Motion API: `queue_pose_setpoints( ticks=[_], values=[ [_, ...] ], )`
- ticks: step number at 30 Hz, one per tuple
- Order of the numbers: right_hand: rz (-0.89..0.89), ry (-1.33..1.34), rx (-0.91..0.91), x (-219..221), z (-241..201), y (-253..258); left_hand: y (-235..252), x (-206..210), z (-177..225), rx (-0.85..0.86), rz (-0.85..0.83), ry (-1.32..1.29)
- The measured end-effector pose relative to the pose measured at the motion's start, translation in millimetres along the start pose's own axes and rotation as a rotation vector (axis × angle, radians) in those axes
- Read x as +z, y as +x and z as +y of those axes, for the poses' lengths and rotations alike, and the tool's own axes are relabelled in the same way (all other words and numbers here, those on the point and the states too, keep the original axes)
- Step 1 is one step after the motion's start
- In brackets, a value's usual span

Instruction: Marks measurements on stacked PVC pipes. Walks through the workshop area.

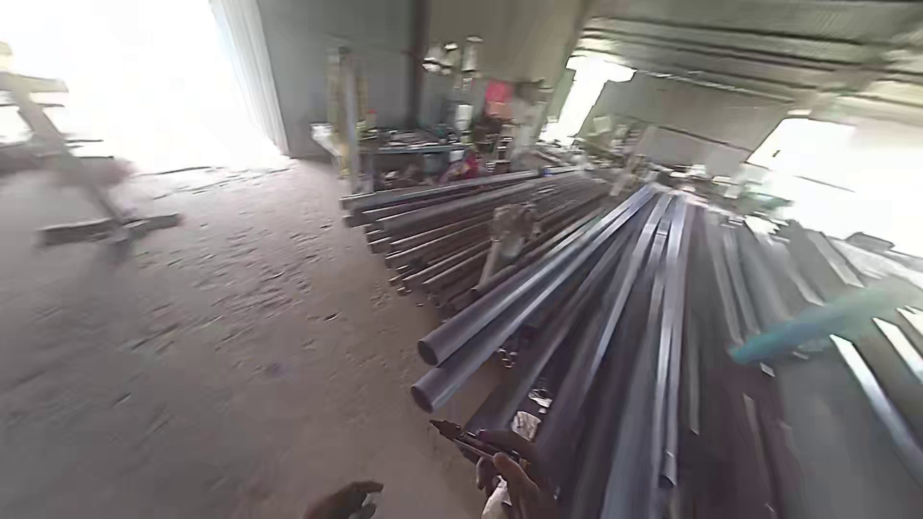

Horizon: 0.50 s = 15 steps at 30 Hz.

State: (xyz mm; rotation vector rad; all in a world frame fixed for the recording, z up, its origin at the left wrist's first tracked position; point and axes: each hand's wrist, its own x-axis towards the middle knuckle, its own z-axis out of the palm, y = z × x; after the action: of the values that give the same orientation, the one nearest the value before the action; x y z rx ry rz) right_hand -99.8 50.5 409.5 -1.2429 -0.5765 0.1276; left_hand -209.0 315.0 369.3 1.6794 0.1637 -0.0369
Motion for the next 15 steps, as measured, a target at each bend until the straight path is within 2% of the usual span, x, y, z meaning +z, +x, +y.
queue_pose_setpoints(
  ticks=[2,5,9,15],
  values=[
    [-0.222,0.088,0.025,24,13,15,-26,-19,-1,0.062,0.167,-0.026],
    [-0.494,0.193,0.069,69,27,28,-62,-44,16,0.142,0.322,0.012],
    [-0.718,0.287,0.085,136,35,44,-110,-72,35,0.163,0.463,0.169],
    [-1.039,0.307,0.096,252,63,58,-188,-116,28,0.132,0.66,0.33]
  ],
)
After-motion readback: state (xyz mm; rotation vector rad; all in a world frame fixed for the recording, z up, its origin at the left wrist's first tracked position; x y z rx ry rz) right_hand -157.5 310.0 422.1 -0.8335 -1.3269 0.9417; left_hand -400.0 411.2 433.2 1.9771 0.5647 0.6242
